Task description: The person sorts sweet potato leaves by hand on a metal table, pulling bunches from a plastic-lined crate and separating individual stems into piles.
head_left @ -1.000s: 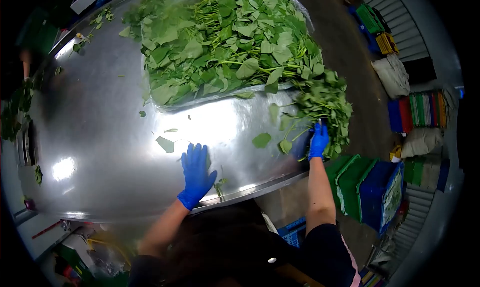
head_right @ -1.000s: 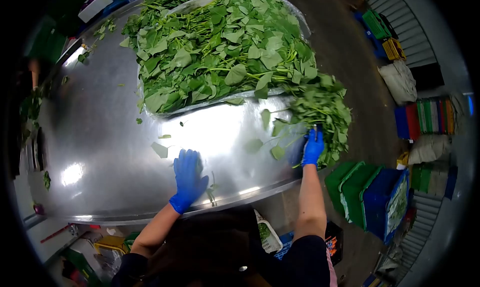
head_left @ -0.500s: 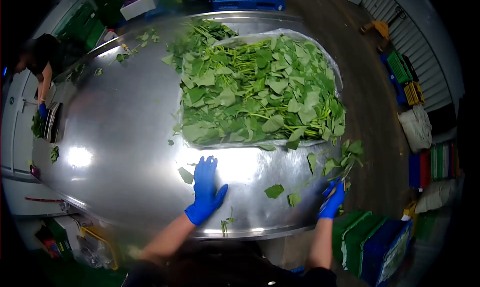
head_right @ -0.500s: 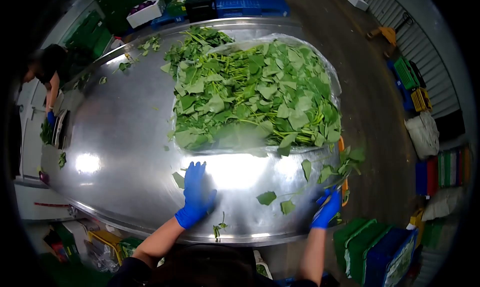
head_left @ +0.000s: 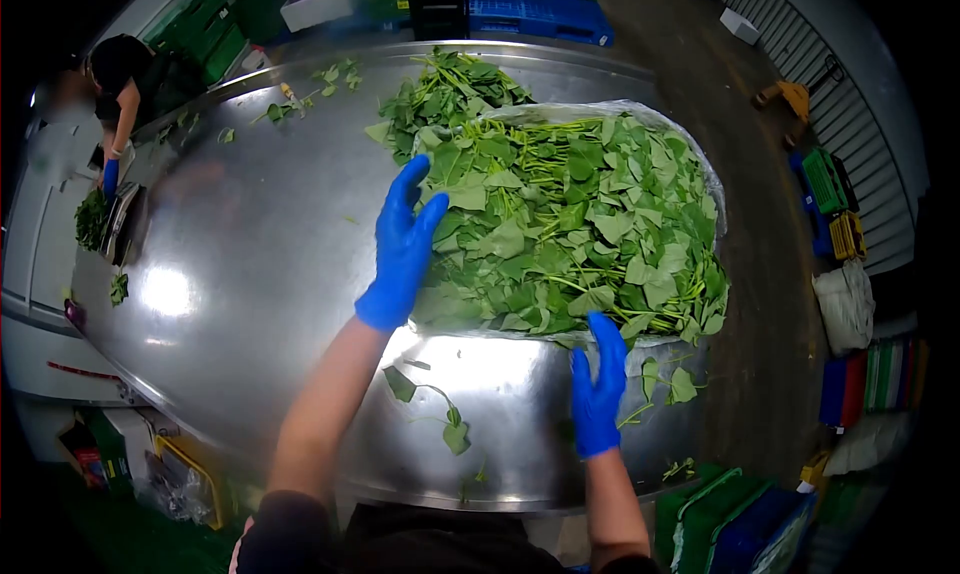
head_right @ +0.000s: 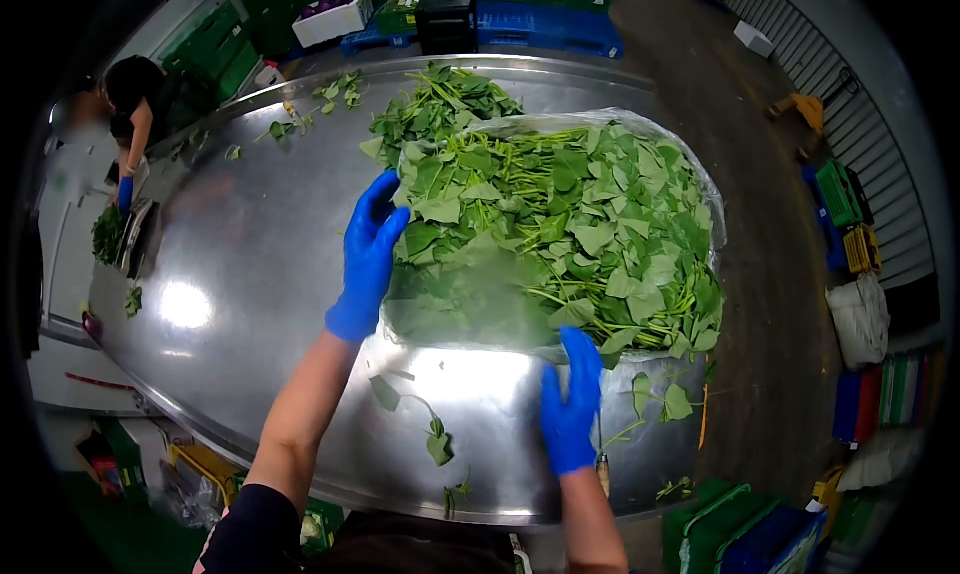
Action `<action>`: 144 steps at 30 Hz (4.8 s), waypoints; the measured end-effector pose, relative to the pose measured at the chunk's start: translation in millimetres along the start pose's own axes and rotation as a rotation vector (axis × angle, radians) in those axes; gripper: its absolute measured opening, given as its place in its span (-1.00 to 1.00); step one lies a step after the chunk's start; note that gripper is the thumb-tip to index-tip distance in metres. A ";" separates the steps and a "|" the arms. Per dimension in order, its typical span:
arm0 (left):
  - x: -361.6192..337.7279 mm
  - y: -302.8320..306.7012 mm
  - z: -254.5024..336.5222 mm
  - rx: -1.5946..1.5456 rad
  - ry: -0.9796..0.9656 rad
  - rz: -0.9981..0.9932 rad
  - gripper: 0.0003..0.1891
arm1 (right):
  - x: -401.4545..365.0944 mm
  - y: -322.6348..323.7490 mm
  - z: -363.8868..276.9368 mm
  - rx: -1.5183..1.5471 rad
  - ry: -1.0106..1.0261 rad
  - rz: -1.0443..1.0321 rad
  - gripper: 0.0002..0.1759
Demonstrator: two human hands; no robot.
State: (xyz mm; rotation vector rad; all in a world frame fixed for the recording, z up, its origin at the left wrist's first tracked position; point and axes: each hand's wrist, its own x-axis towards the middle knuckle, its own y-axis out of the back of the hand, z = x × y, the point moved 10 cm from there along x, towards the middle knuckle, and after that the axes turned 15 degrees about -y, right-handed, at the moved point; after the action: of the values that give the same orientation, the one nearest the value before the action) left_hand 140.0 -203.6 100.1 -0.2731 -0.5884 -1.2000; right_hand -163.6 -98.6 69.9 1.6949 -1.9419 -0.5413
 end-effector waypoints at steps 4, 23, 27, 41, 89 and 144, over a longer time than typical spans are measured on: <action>36.1 -32.5 -59.9 -0.075 0.174 -0.094 -0.41 | 93.3 -67.6 -43.7 0.088 0.098 0.006 -0.45; 57.0 -43.2 -139.8 -0.308 0.625 -0.262 -0.53 | 164.6 -195.8 -94.4 0.458 0.018 -0.191 -0.21; 57.3 -25.9 -134.8 -0.284 0.641 -0.277 -0.57 | 161.5 -212.0 -119.5 0.597 0.077 -0.203 -0.13; 12.7 46.1 -204.8 -0.910 0.746 0.199 -0.51 | 148.5 -226.5 -66.2 0.963 -0.230 -0.238 -0.45; -15.6 79.4 -172.6 -0.923 0.584 0.340 -0.50 | 173.1 -246.2 -63.2 -0.056 -0.365 -0.269 -0.10; -204.7 304.0 11.3 0.839 0.156 -0.726 0.22 | -189.6 65.0 223.0 -0.443 -0.683 0.058 -0.78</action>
State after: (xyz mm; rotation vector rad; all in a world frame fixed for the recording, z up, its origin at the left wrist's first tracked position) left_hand 370.8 71.5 26.5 0.8008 -1.0405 -1.5194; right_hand -331.6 91.8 -89.6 1.2511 -2.0690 -1.5540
